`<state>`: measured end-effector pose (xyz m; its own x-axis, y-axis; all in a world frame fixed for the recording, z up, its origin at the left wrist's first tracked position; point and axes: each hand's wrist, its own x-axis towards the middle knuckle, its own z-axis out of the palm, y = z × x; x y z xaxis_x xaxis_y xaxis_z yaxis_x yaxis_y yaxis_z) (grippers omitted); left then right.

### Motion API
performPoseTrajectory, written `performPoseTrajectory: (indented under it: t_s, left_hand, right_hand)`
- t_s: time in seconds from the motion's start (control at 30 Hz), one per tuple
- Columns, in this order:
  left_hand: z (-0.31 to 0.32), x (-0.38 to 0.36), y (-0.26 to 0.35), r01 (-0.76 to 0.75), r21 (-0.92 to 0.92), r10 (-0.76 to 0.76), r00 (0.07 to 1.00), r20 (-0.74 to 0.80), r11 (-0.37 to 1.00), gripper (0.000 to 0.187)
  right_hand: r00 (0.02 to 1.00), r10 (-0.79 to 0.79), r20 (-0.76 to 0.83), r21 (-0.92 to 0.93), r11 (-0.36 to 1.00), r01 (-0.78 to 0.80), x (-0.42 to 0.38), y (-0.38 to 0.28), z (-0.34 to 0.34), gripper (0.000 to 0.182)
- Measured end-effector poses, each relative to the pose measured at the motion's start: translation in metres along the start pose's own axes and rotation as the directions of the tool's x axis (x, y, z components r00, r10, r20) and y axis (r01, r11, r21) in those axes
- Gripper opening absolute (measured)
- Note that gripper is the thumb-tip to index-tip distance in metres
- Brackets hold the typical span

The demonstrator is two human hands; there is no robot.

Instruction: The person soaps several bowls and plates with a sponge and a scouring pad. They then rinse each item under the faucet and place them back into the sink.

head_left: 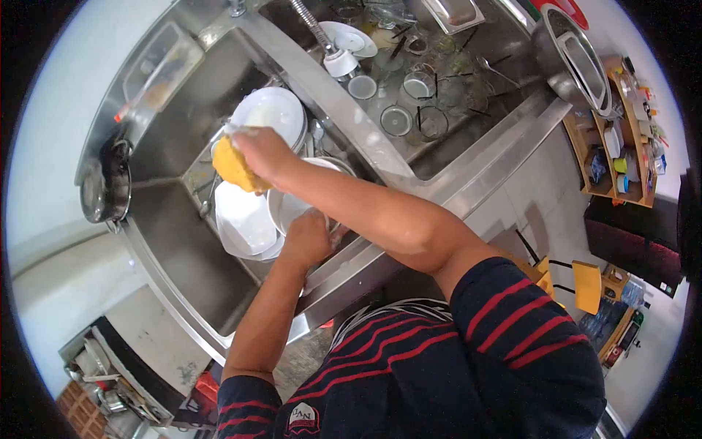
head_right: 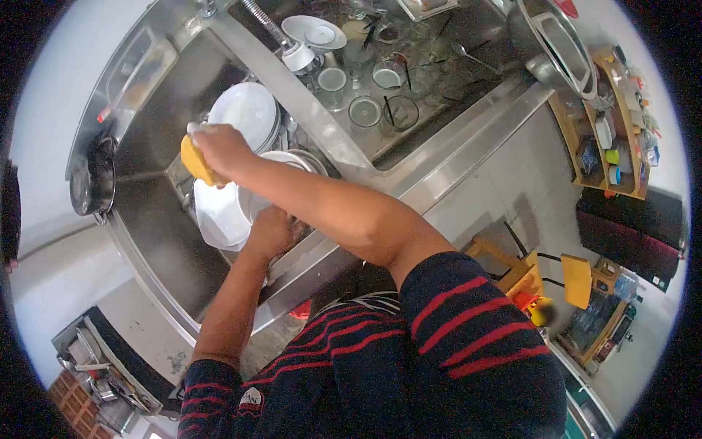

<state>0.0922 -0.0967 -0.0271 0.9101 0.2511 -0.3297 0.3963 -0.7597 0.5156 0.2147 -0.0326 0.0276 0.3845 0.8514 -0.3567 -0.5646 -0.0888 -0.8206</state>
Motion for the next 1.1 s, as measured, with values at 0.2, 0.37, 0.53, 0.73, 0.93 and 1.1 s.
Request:
performPoseTrajectory:
  t_s: [0.2, 0.37, 0.53, 0.73, 0.93, 1.1]
  left_hand:
    - [0.026, 0.006, -0.026, -0.039, -0.047, 0.038, 0.999, -0.012, 0.998, 0.052]
    - [-0.002, 0.007, 0.003, 0.069, -0.154, -0.056, 0.995, 0.087, 0.986, 0.055]
    - [-0.011, -0.014, -0.003, 0.056, -0.233, -0.072, 0.996, -0.059, 0.971, 0.048]
    - [-0.075, 0.045, 0.128, 0.196, -0.523, -0.408, 0.853, -0.326, 0.829, 0.021]
    - [-0.071, 0.215, 0.149, 0.057, -0.743, -0.480, 0.796, -0.369, 0.667, 0.028]
    - [-0.047, 0.331, 0.075, -0.031, -0.986, -0.853, 0.498, -0.157, 0.163, 0.034]
  right_hand:
    - [0.999, 0.037, 0.032, -0.128, 0.991, -0.033, -0.010, -0.007, 0.008, 0.049]
    - [0.991, -0.041, 0.130, -0.192, 0.979, 0.066, -0.016, 0.002, 0.020, 0.054]
    - [0.957, -0.117, 0.264, 0.306, 0.951, 0.032, -0.055, -0.041, 0.013, 0.035]
    - [0.577, -0.767, 0.281, -0.126, 0.567, 0.814, -0.064, -0.159, -0.135, 0.029]
    - [0.920, -0.383, -0.083, 0.177, 0.903, 0.392, 0.027, -0.202, -0.288, 0.034]
    - [0.925, -0.216, -0.312, 0.181, 0.942, 0.282, 0.042, -0.192, -0.310, 0.032]
